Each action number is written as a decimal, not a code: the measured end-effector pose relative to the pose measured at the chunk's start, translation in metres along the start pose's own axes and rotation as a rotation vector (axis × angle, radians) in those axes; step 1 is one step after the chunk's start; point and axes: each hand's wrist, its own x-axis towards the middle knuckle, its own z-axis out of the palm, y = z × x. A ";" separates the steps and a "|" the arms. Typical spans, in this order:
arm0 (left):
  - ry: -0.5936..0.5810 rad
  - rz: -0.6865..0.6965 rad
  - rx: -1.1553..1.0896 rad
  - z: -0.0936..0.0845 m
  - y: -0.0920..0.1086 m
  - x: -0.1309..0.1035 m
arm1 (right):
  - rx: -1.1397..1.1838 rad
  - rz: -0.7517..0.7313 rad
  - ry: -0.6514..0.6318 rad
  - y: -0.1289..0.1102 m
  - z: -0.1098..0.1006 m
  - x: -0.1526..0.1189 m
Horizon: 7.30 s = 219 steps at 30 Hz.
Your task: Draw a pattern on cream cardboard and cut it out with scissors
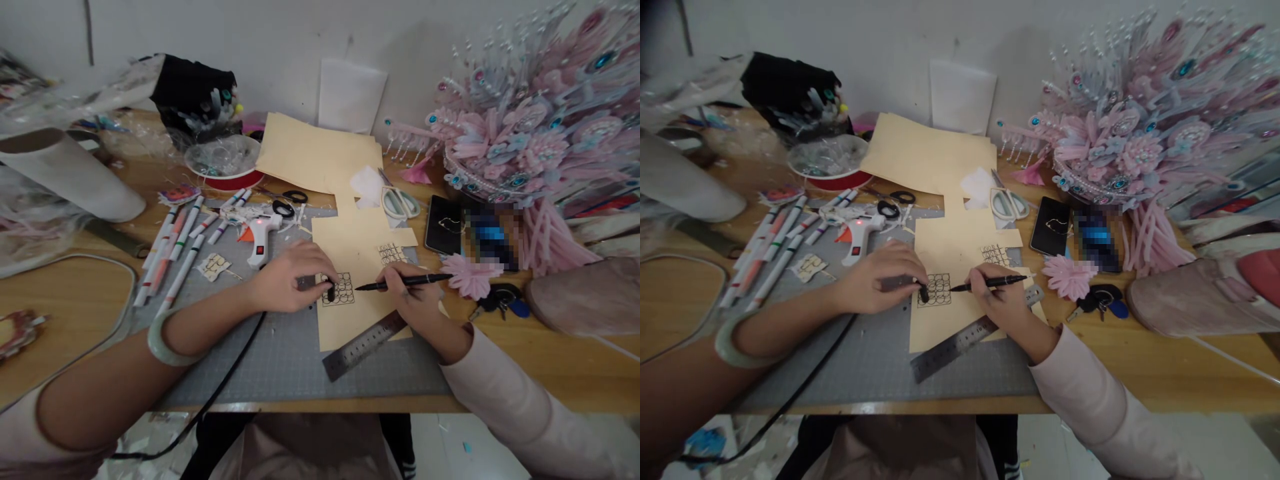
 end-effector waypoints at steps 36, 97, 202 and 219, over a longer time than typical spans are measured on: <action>-0.025 0.178 -0.104 -0.001 -0.004 -0.001 | -0.027 -0.228 -0.232 -0.009 -0.002 -0.009; -0.184 0.144 -0.160 -0.004 -0.004 0.002 | -0.451 -0.864 -0.279 -0.018 0.026 -0.022; 0.001 0.113 -0.065 0.018 0.002 0.004 | -0.310 -0.744 -0.219 -0.016 0.010 -0.022; 0.003 0.162 -0.007 0.019 0.003 0.004 | -0.356 -0.741 -0.234 -0.015 0.014 -0.022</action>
